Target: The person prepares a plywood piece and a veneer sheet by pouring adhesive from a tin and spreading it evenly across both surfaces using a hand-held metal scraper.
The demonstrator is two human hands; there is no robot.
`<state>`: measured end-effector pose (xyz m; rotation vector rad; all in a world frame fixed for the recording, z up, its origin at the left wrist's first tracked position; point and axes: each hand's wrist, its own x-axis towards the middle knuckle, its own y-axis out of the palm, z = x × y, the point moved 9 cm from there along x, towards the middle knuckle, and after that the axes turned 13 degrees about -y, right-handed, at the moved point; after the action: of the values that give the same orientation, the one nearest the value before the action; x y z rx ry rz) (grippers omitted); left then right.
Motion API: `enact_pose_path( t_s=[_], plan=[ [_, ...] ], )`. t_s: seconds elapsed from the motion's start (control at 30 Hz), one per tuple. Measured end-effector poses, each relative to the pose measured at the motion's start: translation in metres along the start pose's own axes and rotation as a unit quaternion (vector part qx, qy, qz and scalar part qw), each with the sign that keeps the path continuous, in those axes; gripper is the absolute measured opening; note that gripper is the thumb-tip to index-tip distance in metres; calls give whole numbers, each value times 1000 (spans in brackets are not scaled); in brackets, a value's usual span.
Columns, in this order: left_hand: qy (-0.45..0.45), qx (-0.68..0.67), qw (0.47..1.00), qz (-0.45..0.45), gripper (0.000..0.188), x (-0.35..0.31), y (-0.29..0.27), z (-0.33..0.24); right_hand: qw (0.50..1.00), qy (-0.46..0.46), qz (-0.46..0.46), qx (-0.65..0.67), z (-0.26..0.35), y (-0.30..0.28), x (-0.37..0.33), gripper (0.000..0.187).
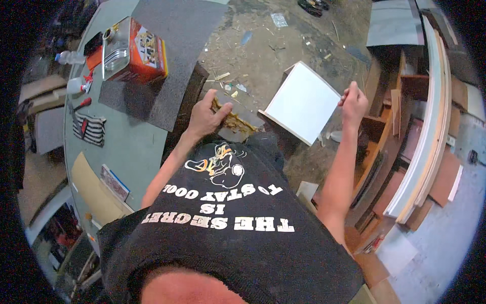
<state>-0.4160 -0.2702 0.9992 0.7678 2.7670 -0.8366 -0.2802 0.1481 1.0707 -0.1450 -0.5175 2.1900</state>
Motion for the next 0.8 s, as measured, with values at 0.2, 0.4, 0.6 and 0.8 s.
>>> enact_pose_path(
  t_s=[0.2, 0.4, 0.6, 0.8],
  plan=[
    [19, 5, 998, 58, 51, 3, 17, -22, 970, -95, 221, 41, 44, 109, -60, 28],
    [78, -12, 993, 88, 45, 5, 30, -35, 793, -190, 578, -38, 53, 194, -147, 25],
    [131, -53, 974, 179, 32, 10, 53, -55, 673, -251, 694, 53, 83, 187, -156, 36],
    [42, -87, 991, 96, 30, 4, 37, 2, 838, -190, 334, 386, 100, 92, -59, 44]
  ],
)
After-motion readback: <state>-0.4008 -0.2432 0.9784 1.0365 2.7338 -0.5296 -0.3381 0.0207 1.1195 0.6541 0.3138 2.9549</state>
